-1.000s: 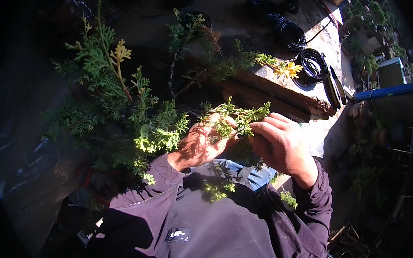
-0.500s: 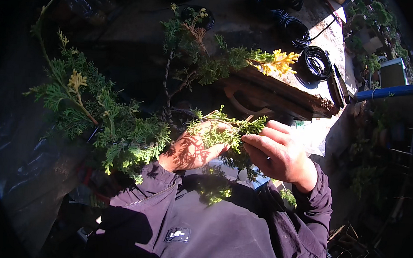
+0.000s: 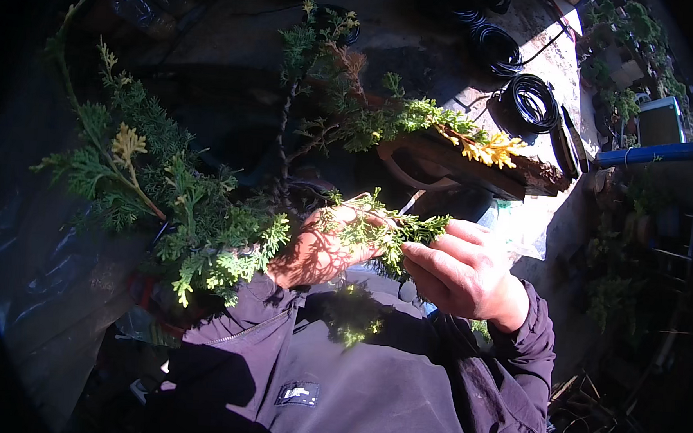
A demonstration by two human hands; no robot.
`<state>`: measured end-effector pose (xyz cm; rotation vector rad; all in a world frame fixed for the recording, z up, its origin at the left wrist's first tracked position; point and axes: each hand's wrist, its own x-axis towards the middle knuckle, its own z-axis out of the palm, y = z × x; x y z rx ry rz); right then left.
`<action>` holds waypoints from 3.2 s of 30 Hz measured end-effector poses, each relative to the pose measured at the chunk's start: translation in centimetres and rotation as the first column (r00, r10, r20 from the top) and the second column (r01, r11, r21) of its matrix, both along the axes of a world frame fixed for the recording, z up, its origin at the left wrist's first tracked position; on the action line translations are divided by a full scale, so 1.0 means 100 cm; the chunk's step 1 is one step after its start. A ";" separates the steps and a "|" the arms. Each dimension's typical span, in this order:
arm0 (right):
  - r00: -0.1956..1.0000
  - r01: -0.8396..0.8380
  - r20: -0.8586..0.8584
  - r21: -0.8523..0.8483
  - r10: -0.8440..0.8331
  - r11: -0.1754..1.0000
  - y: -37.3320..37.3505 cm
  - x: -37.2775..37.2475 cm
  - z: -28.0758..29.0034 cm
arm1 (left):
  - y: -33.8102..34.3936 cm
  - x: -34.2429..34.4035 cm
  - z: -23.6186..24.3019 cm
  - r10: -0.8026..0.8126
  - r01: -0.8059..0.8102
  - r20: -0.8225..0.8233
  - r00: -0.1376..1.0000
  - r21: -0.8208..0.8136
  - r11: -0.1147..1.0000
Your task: The person shapes a small potted evergreen by hand, bending and arranging branches. They then wrap black wire around selected branches to hold them in place, repeating the process on multiple branches.
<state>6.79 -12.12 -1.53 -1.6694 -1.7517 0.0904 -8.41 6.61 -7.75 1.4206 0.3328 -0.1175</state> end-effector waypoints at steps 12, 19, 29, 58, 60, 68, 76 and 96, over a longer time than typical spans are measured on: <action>0.951 -0.064 0.287 -0.187 0.116 0.980 -0.030 -0.013 0.006 | 0.006 0.012 0.010 -0.073 0.072 -0.002 0.997 0.207 0.976; 0.974 0.030 0.227 -0.087 -0.009 0.996 -0.030 -0.010 0.008 | 0.004 0.018 0.007 -0.044 0.058 0.091 0.995 -0.150 0.987; 0.988 0.082 0.136 -0.085 -0.070 0.993 -0.035 -0.015 -0.003 | 0.011 0.020 0.010 -0.147 0.147 -0.006 0.989 0.081 0.986; 0.828 0.183 -0.500 -0.186 -0.253 0.965 -0.036 -0.031 -0.049 | 0.020 0.025 0.025 -0.169 0.166 -0.037 0.985 -0.072 0.984; 0.796 0.180 -0.542 -0.212 -0.269 0.960 -0.038 -0.034 -0.071 | 0.019 0.026 0.027 -0.176 0.176 -0.131 0.976 -0.016 0.984; 0.953 0.259 -0.122 -0.140 -0.277 0.956 -0.021 -0.006 -0.120 | 0.008 0.029 0.015 -0.179 0.190 -0.065 0.982 0.426 0.884; 0.845 0.223 -0.438 -0.234 -0.307 0.946 -0.012 -0.006 -0.094 | 0.014 0.031 0.014 -0.099 0.104 -0.048 0.994 0.103 0.989; 0.427 -0.008 -0.904 -0.037 -0.030 0.999 0.000 0.008 -0.089 | 0.010 0.027 0.002 -0.083 0.075 0.021 0.996 0.257 0.964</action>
